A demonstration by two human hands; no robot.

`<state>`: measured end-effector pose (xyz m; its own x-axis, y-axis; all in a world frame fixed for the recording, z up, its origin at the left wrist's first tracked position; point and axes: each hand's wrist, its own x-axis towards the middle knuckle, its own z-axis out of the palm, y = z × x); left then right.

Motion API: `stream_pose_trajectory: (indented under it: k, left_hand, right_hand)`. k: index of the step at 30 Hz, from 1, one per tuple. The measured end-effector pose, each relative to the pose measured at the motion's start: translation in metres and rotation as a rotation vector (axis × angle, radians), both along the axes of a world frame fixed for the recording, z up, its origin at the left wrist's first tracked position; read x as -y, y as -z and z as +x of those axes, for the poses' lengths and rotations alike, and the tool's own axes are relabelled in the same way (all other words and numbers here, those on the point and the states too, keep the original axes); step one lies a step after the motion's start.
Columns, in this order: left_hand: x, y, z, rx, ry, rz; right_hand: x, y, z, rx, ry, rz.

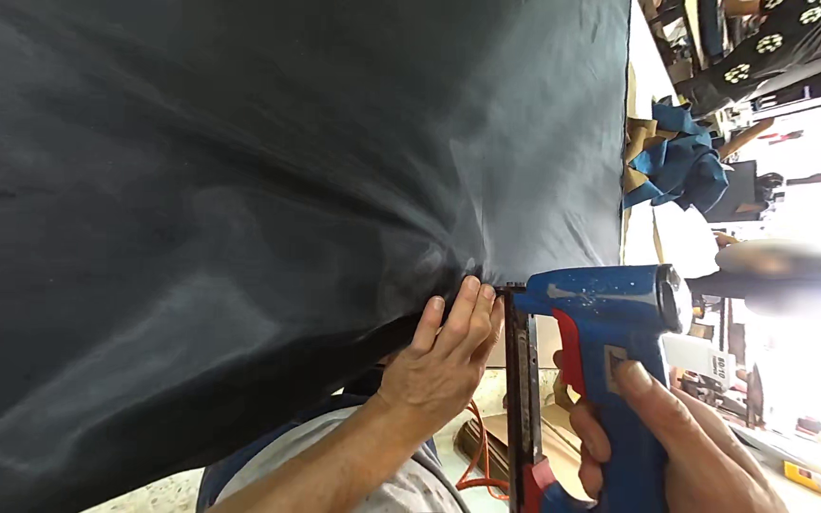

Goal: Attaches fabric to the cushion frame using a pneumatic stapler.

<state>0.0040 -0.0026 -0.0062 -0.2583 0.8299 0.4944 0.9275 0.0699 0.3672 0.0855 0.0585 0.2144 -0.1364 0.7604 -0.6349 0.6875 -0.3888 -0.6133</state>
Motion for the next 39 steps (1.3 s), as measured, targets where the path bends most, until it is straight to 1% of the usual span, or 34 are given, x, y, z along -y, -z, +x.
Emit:
stream_pose_trajectory:
  k: [7, 10, 12, 14, 17, 20, 22, 24, 26, 28, 29, 31, 33, 35, 36, 37, 39]
  left_hand:
    - [0.001, 0.000, -0.001, 0.007, 0.007, -0.004]
    - [0.002, 0.003, -0.001, -0.019, 0.026, -0.039]
    - [0.002, 0.004, -0.001, -0.019, 0.028, -0.052]
    - [0.003, 0.004, -0.001, -0.009, 0.029, -0.060]
    - [0.007, -0.009, -0.006, 0.057, 0.038, -0.068]
    - [0.004, -0.040, -0.003, 0.156, 0.054, 0.021]
    - [-0.011, -0.057, 0.014, 0.179, 0.139, 0.090]
    - [-0.035, -0.064, 0.037, 0.169, 0.234, 0.088]
    - [-0.064, -0.063, 0.057, 0.147, 0.275, 0.054]
    - [-0.097, -0.062, 0.077, 0.127, 0.272, 0.026]
    - [-0.114, -0.061, 0.087, 0.113, 0.266, 0.009]
    - [-0.143, -0.060, 0.106, 0.062, 0.253, -0.053]
    - [-0.158, -0.055, 0.119, 0.007, 0.224, -0.125]
    - [-0.161, -0.053, 0.126, -0.023, 0.175, -0.159]
    - [-0.160, -0.054, 0.128, -0.027, 0.147, -0.174]
    - [-0.159, -0.056, 0.131, -0.031, 0.122, -0.188]
    - [-0.159, -0.059, 0.133, -0.051, 0.106, -0.224]
  right_hand:
    - [-0.003, -0.001, 0.002, -0.016, -0.005, -0.007]
    - [-0.006, -0.013, 0.019, -0.010, 0.014, 0.033]
    - [-0.010, -0.029, 0.049, 0.006, 0.026, 0.086]
    - [-0.009, -0.045, 0.090, 0.041, 0.039, 0.156]
    - [0.004, -0.044, 0.166, 0.101, 0.134, 0.270]
    - [0.010, -0.026, 0.246, 0.186, 0.284, 0.370]
    - [-0.003, -0.005, 0.298, 0.232, 0.392, 0.458]
    - [-0.024, 0.022, 0.339, 0.380, 0.410, 0.578]
    - [-0.058, 0.055, 0.380, 0.613, 0.369, 0.635]
    - [-0.105, 0.089, 0.425, 0.846, 0.309, 0.603]
    - [-0.129, 0.108, 0.447, 0.917, 0.266, 0.596]
    - [-0.172, 0.142, 0.486, 0.985, 0.177, 0.607]
    - [-0.207, 0.168, 0.517, 0.951, 0.109, 0.609]
    - [-0.227, 0.180, 0.527, 0.897, 0.030, 0.581]
    - [-0.231, 0.180, 0.521, 0.850, -0.030, 0.609]
    - [-0.232, 0.177, 0.506, 0.768, -0.105, 0.687]
    - [-0.224, 0.164, 0.447, 0.485, -0.287, 0.892]
